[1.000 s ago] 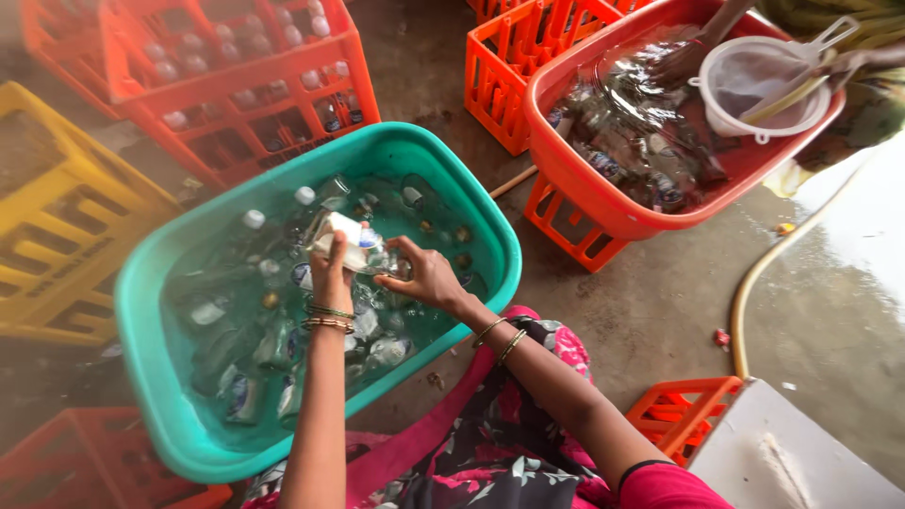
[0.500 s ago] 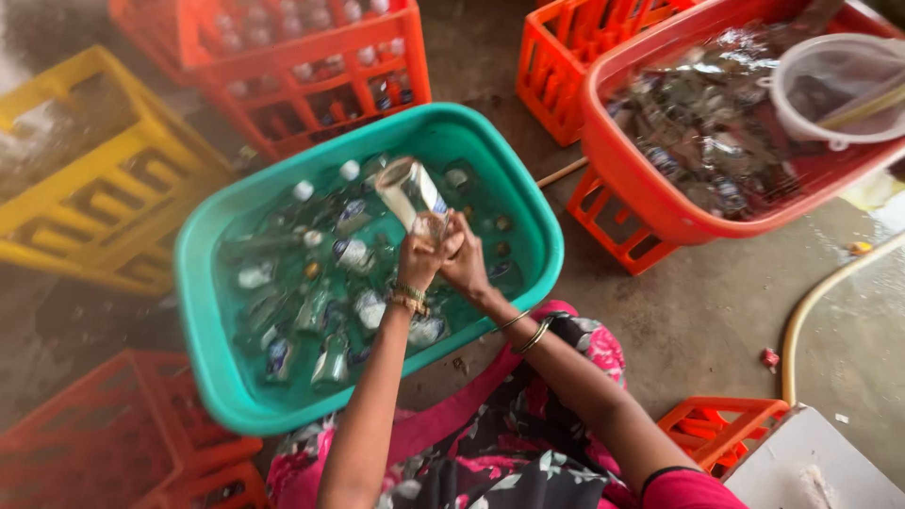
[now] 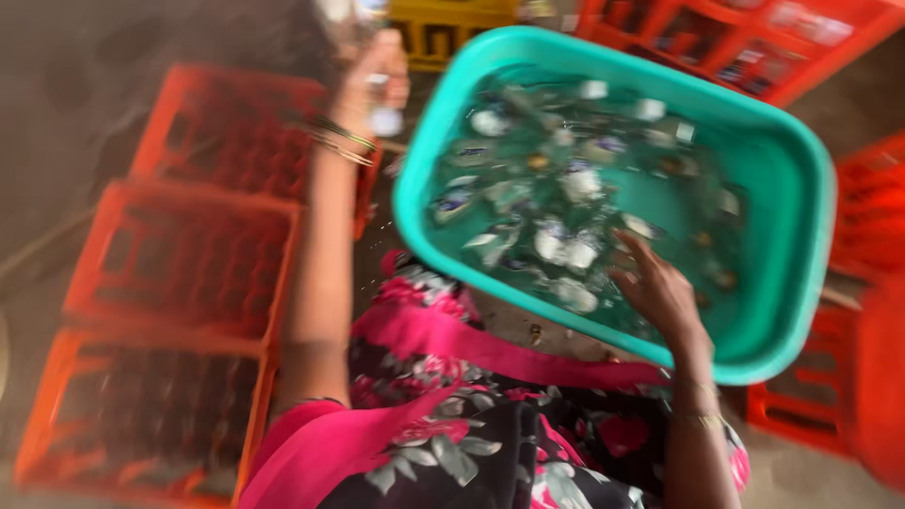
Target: The person washes glass bottles by hand in a green tub filled with water. They pick up each bottle, rinse it, and place it into an orange crate. The process is repeated for multiple bottles.
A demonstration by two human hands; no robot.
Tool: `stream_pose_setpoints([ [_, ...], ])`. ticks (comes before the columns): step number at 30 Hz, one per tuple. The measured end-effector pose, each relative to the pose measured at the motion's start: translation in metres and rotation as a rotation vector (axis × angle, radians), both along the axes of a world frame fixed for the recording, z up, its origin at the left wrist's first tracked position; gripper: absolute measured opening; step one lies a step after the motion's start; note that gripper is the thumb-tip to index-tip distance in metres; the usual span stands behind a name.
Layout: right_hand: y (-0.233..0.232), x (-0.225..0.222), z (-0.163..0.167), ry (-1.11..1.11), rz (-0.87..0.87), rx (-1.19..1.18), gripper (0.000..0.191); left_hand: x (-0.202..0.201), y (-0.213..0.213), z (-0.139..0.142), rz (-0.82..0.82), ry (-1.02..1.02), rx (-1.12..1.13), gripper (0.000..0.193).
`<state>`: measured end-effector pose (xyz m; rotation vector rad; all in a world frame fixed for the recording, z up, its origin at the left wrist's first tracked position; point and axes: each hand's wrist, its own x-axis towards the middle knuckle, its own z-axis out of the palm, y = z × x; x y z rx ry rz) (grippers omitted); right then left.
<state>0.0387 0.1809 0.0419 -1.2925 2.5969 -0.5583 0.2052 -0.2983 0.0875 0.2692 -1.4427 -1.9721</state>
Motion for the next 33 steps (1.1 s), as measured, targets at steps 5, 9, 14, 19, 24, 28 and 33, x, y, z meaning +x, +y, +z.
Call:
stream_pose_setpoints([
  [5,-0.007,0.021,-0.013,-0.205,0.098,0.04,0.08,0.175,-0.084,-0.057,0.308,-0.548,-0.056,0.015],
  [9,-0.02,0.049,-0.025,-0.002,0.073,0.039,0.067,0.216,-0.087,-0.096,0.523,-1.017,-0.24,0.038],
  [14,-0.02,0.071,-0.038,0.051,-0.191,-0.101,0.035,0.187,-0.138,-0.146,0.337,-1.758,-0.869,0.049],
  [19,-0.012,0.076,-0.054,0.211,-0.126,-0.164,0.02,0.152,-0.178,-0.203,0.41,-1.768,-1.239,0.016],
  [24,-0.005,0.075,-0.062,0.238,-0.175,-0.093,0.017,0.145,-0.193,-0.235,0.199,-1.854,-1.024,0.035],
  [28,0.001,0.076,-0.07,0.186,-0.217,-0.056,0.018,0.141,-0.216,-0.249,0.182,-1.796,-1.008,0.042],
  [33,0.014,0.075,-0.077,0.169,-0.209,-0.046,0.013,0.139,-0.223,-0.293,0.483,-1.476,-0.865,0.036],
])
